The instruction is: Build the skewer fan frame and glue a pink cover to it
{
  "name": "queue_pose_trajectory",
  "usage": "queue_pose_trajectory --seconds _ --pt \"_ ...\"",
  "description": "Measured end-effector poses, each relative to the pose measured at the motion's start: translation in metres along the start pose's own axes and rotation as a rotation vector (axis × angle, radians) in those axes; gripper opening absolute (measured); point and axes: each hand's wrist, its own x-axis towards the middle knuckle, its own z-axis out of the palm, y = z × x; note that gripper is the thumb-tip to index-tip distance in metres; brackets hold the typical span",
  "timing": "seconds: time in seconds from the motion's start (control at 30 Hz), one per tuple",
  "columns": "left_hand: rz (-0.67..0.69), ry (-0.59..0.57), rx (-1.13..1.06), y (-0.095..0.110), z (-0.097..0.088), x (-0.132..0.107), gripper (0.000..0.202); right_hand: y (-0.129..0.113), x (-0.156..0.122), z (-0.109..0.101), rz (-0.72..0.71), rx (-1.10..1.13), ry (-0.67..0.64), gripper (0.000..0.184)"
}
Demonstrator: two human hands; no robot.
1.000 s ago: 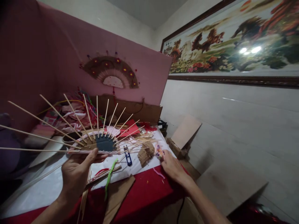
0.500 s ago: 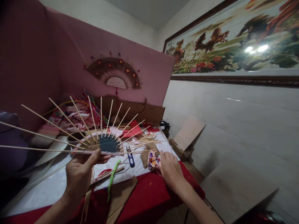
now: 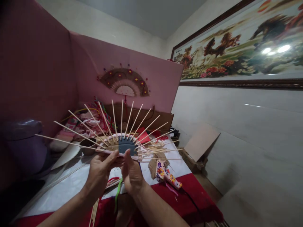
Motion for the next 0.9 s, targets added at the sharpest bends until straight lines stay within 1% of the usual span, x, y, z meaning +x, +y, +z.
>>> queue_pose_trajectory --seconds 0.07,0.13,0.2,0.27,0.37,0.47,0.57,0.67,0.77,0.9 --pt "0.055 0.016 0.050 -0.002 -0.002 0.007 0.018 -0.002 0.012 0.008 0.053 0.099 0.039 0.032" --pt "0.075 -0.006 0.099 -0.003 -0.005 0.014 0.020 -0.005 0.023 0.009 0.060 0.149 0.098 0.026" --pt "0.078 -0.060 0.131 -0.002 -0.011 0.019 0.026 -0.009 0.031 0.005 0.036 0.181 0.164 0.020" --pt "0.057 -0.083 0.131 0.000 -0.019 0.023 0.028 -0.013 0.037 -0.002 -0.008 0.208 0.220 0.015" --pt "0.067 -0.021 0.074 0.005 -0.032 0.026 0.026 -0.014 0.043 -0.016 -0.075 0.215 0.230 0.012" --pt "0.067 0.041 0.069 0.008 -0.041 0.026 0.029 -0.010 0.046 -0.027 -0.113 0.176 0.247 0.011" --pt "0.033 0.098 0.061 0.008 -0.042 0.024 0.033 -0.003 0.046 -0.034 -0.109 0.129 0.275 0.013" --pt "-0.010 0.139 0.042 0.006 -0.041 0.023 0.028 0.002 0.045 -0.035 -0.063 0.109 0.289 0.014" --pt "-0.030 0.150 0.044 0.005 -0.040 0.023 0.020 0.004 0.044 -0.037 -0.037 0.085 0.290 0.016" --pt "-0.034 0.142 0.068 0.004 -0.040 0.023 0.017 0.006 0.042 -0.040 -0.036 0.085 0.277 0.015"
